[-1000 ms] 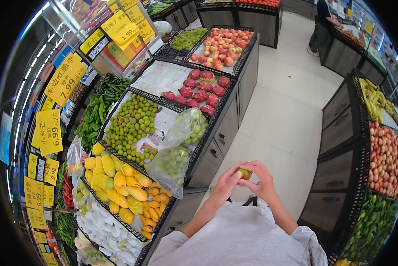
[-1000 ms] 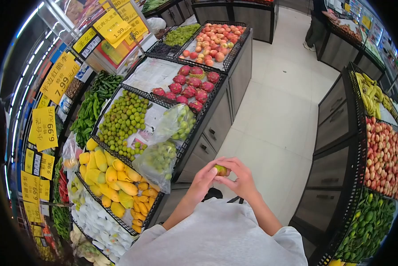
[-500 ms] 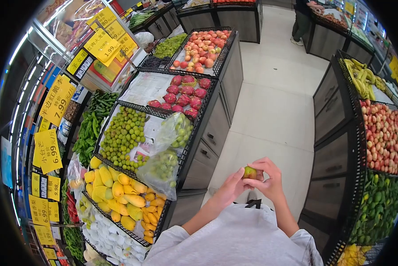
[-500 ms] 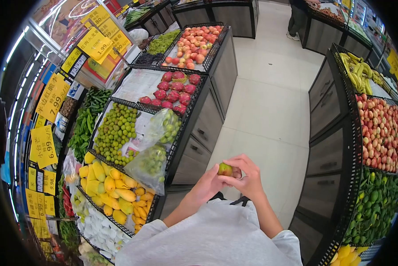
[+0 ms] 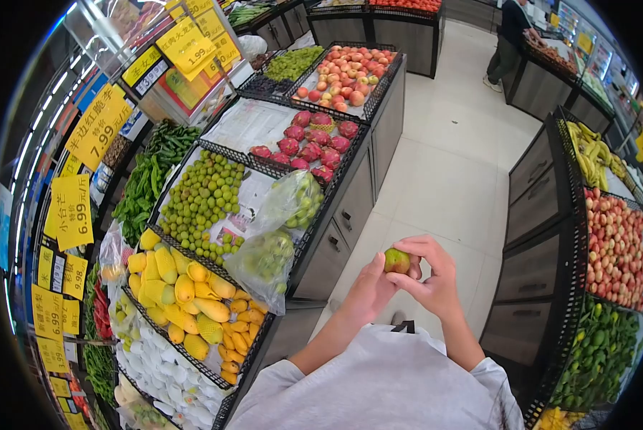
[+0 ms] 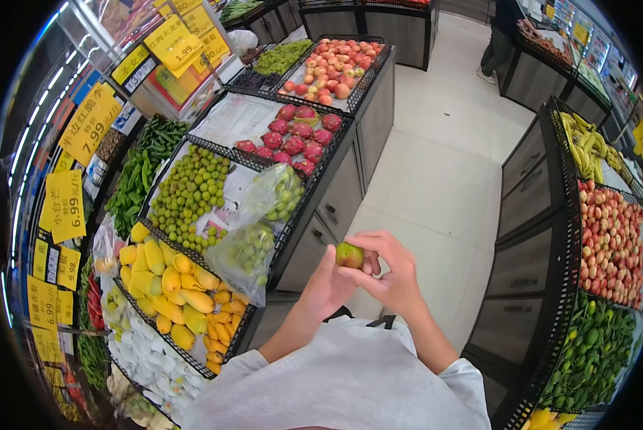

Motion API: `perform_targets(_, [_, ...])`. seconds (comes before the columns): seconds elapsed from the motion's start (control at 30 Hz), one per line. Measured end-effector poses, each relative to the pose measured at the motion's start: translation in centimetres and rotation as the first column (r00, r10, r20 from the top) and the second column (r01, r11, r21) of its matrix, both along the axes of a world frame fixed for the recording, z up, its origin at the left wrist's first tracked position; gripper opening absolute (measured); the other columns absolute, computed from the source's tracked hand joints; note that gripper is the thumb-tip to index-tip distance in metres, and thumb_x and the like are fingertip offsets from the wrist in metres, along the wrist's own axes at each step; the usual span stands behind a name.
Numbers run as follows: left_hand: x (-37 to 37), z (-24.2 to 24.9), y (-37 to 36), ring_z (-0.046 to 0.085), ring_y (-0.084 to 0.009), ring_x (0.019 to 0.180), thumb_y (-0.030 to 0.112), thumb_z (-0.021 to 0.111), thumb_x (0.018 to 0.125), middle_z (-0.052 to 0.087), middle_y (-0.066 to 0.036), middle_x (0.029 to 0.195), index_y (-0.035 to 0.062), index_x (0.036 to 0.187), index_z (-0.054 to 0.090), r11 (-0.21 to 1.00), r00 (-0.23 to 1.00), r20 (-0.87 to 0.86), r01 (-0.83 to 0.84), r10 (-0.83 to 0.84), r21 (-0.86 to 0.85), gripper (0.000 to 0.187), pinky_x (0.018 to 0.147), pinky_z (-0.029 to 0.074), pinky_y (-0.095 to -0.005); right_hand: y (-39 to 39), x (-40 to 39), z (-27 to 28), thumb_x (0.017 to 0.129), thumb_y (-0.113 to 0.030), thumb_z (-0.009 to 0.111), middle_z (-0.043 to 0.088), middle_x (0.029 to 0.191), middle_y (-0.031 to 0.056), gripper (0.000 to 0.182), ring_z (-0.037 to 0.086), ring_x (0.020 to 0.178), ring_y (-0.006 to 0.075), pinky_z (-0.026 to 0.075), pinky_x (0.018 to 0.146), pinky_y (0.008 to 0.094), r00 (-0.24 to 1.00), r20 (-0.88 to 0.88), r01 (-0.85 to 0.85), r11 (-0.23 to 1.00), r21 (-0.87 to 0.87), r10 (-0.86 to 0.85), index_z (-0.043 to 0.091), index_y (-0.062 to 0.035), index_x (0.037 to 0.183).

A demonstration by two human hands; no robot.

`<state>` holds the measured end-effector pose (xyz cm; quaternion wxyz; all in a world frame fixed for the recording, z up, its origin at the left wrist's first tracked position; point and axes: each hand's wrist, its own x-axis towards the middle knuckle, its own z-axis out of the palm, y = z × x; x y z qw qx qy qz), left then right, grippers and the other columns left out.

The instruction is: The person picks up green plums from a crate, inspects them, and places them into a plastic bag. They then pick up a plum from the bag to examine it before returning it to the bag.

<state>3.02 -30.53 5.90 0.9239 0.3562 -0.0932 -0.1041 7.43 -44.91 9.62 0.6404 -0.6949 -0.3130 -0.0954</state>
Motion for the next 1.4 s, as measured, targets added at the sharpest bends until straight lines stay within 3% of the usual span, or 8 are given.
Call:
perform_targets(0.23, [-1.5,2.8,5.9,0.056,-0.0086,0.083,0.038,0.046,0.108,0.060,-0.001,0.088,0.0009,0.095,0.064,0.825,0.856,-0.050,-0.479,0.515,0.301,0.044,0.081,0.047,-0.0297,7.5,1.1,0.5,0.074,-0.008,0.087,0.069,0.106,0.0083,0.042,0.059,0.069,0.0119,0.048,0.062,0.0239,0.987,0.090,-0.141,0.989,0.040,0.137,0.071,-0.0070,0.114])
perform_targets(0.33, [-2.3,1.2,10.7,0.050,-0.0058,0.077,0.034,0.050,0.107,0.059,0.001,0.085,0.0020,0.093,0.064,0.676,0.740,0.087,-0.651,0.667,0.345,0.038,0.071,0.041,-0.0253,12.4,1.3,1.6,0.076,-0.010,0.086,0.069,0.105,0.0076,0.042,0.054,0.063,0.0104,0.045,0.060,0.0244,0.955,-0.009,-0.298,0.954,-0.025,0.297,0.071,-0.0072,0.115])
perform_targets(0.47, [-3.8,1.9,15.2,0.046,-0.0039,0.073,0.031,0.055,0.106,0.055,0.004,0.078,0.0034,0.088,0.063,0.540,0.595,0.069,-0.767,0.801,0.347,0.033,0.065,0.036,-0.0222,18.4,1.7,1.3,0.078,-0.009,0.085,0.068,0.103,0.0066,0.041,0.047,0.056,0.0087,0.041,0.056,0.0241,0.905,0.076,-0.418,0.908,-0.030,0.419,0.070,-0.0067,0.116])
perform_targets(0.73, [-7.6,1.3,24.0,0.051,-0.0064,0.069,0.036,0.055,0.105,0.058,0.002,0.074,0.0044,0.086,0.064,0.378,0.452,0.108,-0.835,0.885,0.399,0.038,0.065,0.041,-0.0233,29.2,0.9,0.9,0.077,-0.007,0.084,0.069,0.105,0.0074,0.042,0.048,0.054,0.0088,0.042,0.056,0.0247,0.781,0.072,-0.615,0.784,-0.084,0.620,0.070,-0.0060,0.116])
perform_targets(0.83, [-9.3,0.4,27.1,0.055,-0.0098,0.075,0.038,0.047,0.108,0.064,-0.002,0.084,0.0006,0.097,0.068,0.385,0.472,0.127,-0.823,0.872,0.418,0.044,0.069,0.047,-0.0265,32.5,0.5,0.3,0.076,-0.007,0.084,0.069,0.107,0.0076,0.042,0.049,0.055,0.0087,0.042,0.055,0.0238,0.748,0.081,-0.652,0.752,-0.098,0.659,0.071,-0.0061,0.116])
perform_targets(1.13, [-11.2,-1.2,33.0,0.055,-0.0061,0.081,0.026,0.061,0.103,0.064,0.001,0.091,0.0026,0.112,0.067,0.448,0.501,0.062,-0.816,0.863,0.365,0.026,0.072,0.044,-0.0224,38.1,0.0,-0.6,0.080,0.000,0.080,0.069,0.113,0.0092,0.040,0.057,0.067,0.0096,0.049,0.062,0.0255,0.641,0.004,-0.756,0.631,-0.176,0.768,0.069,-0.0063,0.118])
perform_targets(1.33, [-9.5,-1.5,35.2,0.056,-0.0080,0.089,0.005,0.071,0.092,0.062,-0.003,0.114,-0.0006,0.129,0.062,0.306,0.429,0.226,-0.850,0.875,0.430,0.039,0.079,0.047,-0.0234,39.4,0.8,-2.5,0.089,-0.001,0.073,0.067,0.118,0.0091,0.039,0.063,0.089,0.0093,0.052,0.079,0.0262,0.659,-0.326,-0.713,0.701,0.017,0.678,0.062,-0.0029,0.126])
perform_targets(1.4, [-9.1,-1.7,36.0,0.057,-0.0096,0.089,0.002,0.074,0.087,0.061,-0.004,0.118,0.0013,0.129,0.062,0.227,0.429,0.324,-0.830,0.843,0.510,0.044,0.079,0.048,-0.0239,39.9,1.0,-2.9,0.091,-0.004,0.072,0.067,0.117,0.0093,0.037,0.064,0.095,0.0101,0.052,0.081,0.0269,0.515,-0.490,-0.732,0.658,0.177,0.704,0.060,-0.0008,0.126])
